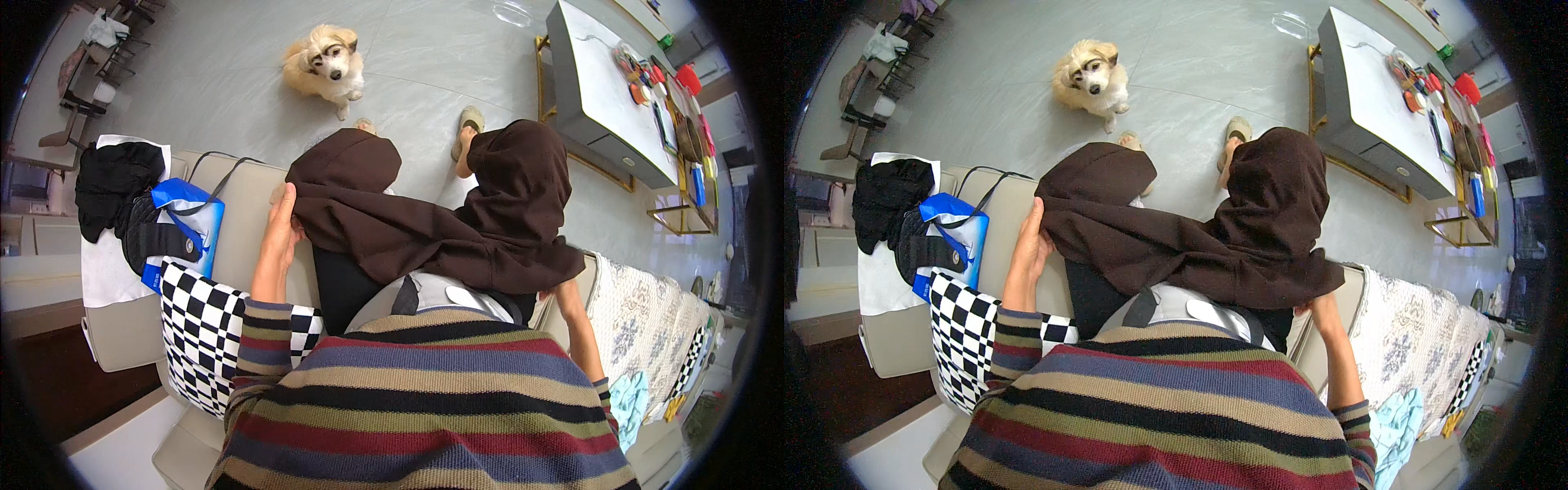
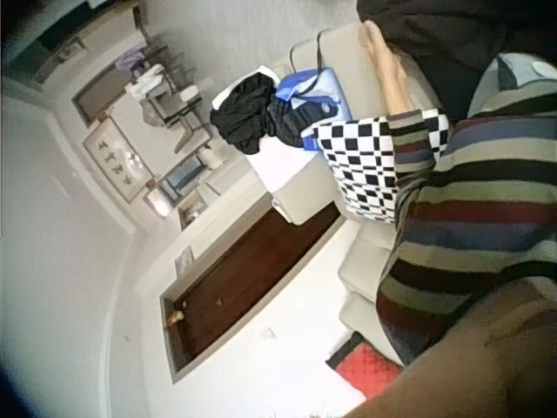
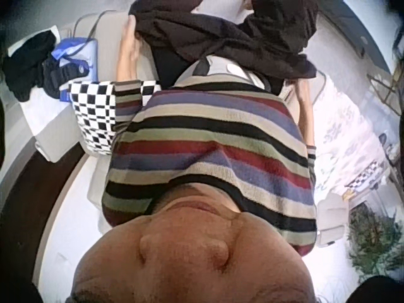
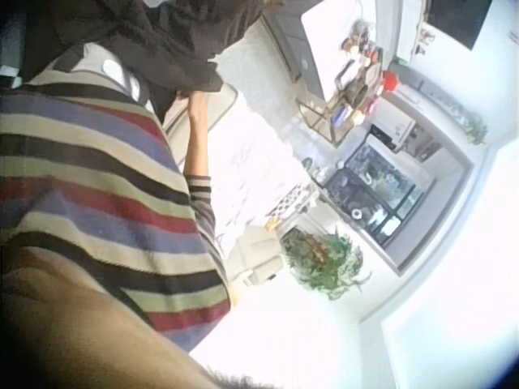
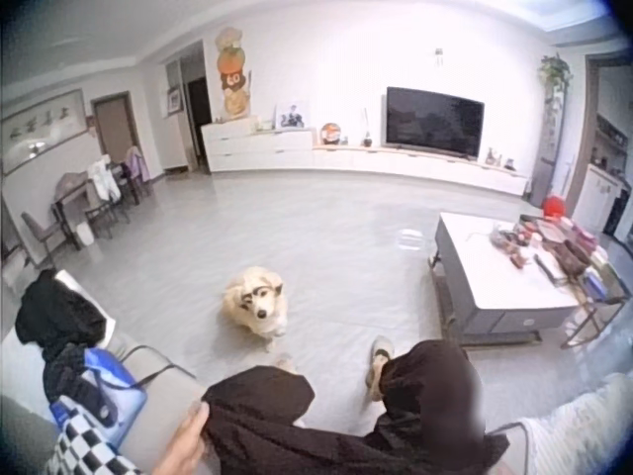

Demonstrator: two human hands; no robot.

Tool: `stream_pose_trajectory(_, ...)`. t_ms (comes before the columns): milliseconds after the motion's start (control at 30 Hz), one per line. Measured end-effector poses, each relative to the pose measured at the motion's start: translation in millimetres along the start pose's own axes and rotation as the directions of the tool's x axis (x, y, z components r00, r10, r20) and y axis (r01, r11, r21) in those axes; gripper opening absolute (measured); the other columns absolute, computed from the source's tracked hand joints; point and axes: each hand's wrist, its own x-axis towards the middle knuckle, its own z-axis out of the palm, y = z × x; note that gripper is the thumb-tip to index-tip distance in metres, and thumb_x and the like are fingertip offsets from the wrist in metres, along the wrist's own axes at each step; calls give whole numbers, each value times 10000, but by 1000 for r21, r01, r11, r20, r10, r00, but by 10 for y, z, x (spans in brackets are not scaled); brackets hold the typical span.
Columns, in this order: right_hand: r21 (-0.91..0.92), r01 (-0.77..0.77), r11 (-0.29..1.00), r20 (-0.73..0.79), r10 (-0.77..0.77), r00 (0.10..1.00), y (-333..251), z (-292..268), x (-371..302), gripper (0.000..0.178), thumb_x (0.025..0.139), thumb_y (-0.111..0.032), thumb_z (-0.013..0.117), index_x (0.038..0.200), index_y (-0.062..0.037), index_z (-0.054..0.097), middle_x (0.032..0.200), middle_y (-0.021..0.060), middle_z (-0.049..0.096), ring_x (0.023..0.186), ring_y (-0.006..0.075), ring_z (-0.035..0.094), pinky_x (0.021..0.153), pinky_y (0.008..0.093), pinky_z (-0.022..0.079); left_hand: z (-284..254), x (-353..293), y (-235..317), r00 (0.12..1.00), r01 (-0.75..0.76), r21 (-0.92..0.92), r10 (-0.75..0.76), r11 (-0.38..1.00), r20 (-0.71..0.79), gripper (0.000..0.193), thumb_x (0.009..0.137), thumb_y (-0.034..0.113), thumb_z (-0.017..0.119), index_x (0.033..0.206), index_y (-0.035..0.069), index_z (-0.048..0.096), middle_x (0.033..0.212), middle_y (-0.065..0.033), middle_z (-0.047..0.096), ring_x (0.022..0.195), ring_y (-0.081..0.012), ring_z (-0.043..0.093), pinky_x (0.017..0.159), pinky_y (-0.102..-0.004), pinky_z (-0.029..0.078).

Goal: The person wipes a white table with a pink cloth while holding a clear plastic container, then walks to the kitchen area and returns to the living room. The person sits on the sofa, puts on a pair of brown pants, and offers a piece of cloth to a small dog.

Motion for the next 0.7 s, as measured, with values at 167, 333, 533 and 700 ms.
stream_pose_trajectory(167,697,143,702,-181,-20,983,-466,-72,803,482,991,-384,486,1341,-54,514,1326,68,577,1196,222,554,991,364,450,-55,20,90,986,163,-76,-159,984,52,820,925,688,452,1442,54,397,1391,-116,502,1201,-216,524,918,-360,461)
stream_pose_trajectory(333,928,-10,371,105,-234,967,-1155,461,719,432,1009,-337,469,1317,-43,540,1310,95,596,1213,255,554,1077,407,417,120,-43,71,997,67,-118,-64,991,31,795,963,620,450,1435,-17,388,1426,-145,471,1262,-211,485,998,-365,426)
stream_pose_trajectory(533,682,-592,431,651,13,759,-703,1408,617,509,984,-357,522,1380,-41,476,1395,127,519,1266,299,501,1120,431,361,233,-110,203,986,162,-157,-154,974,64,438,915,242,693,1246,-18,569,1203,-104,647,1075,-194,626,979,-329,467)
stream_pose_trajectory(700,664,-551,505,633,13,774,-924,1472,975,514,986,-361,520,1384,-40,471,1397,127,515,1270,294,495,1121,426,356,637,-39,645,991,52,-413,3,909,132,338,929,138,646,1233,0,595,1199,-106,653,1103,-202,622,985,-353,480)
